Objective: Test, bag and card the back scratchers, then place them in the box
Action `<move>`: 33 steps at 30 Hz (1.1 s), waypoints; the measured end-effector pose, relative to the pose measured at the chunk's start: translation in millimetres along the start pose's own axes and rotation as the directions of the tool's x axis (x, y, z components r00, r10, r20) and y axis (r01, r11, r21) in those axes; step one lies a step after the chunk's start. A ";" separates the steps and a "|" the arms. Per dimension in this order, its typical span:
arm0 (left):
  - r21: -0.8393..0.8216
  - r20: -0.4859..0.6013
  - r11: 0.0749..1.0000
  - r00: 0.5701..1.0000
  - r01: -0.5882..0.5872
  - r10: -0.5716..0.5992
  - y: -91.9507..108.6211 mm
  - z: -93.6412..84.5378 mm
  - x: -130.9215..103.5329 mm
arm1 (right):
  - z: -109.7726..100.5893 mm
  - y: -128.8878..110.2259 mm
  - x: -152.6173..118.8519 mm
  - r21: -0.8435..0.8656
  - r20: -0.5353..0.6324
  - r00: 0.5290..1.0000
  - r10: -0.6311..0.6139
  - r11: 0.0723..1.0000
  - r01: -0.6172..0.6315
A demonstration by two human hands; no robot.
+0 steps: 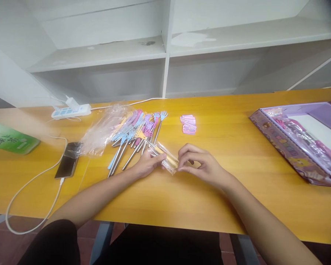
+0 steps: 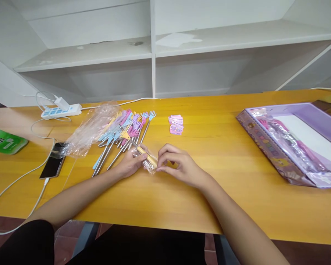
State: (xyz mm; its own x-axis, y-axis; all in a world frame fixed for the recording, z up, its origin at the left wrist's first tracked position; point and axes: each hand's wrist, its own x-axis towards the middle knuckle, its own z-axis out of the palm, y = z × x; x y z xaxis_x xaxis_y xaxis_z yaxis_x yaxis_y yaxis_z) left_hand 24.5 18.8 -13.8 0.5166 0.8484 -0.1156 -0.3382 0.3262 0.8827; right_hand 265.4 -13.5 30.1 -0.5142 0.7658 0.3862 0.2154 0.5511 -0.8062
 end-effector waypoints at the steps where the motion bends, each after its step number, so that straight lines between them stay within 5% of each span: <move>1: -0.001 0.002 1.000 1.000 0.003 -0.003 0.5 -0.1 0.2 | 1.2 0.0 0.2 -0.007 -0.009 1.000 -0.003 1.000 0.003; 14: 0.011 0.114 0.990 0.984 0.138 -0.139 3.0 -5.9 0.8 | -1.8 -10.2 2.4 0.001 0.110 0.984 -0.140 0.990 0.141; 24: 0.293 0.156 0.956 0.986 0.007 -0.055 2.3 -10.0 -0.3 | 10.9 -9.3 2.8 -0.017 0.171 0.985 -0.026 0.999 0.029; 33: 0.303 0.163 0.953 0.986 -0.010 -0.042 1.4 -9.8 1.3 | 21.2 0.2 -1.6 -0.073 0.068 0.990 0.120 0.991 -0.115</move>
State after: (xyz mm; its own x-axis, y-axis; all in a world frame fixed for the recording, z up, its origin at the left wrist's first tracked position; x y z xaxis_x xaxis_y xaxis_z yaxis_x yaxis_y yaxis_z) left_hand 17.0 24.4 -17.2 0.6517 0.7547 -0.0763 -0.0891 0.1761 0.9803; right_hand 248.7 -21.7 19.8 -0.5397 0.8022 0.2553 0.3335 0.4822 -0.8101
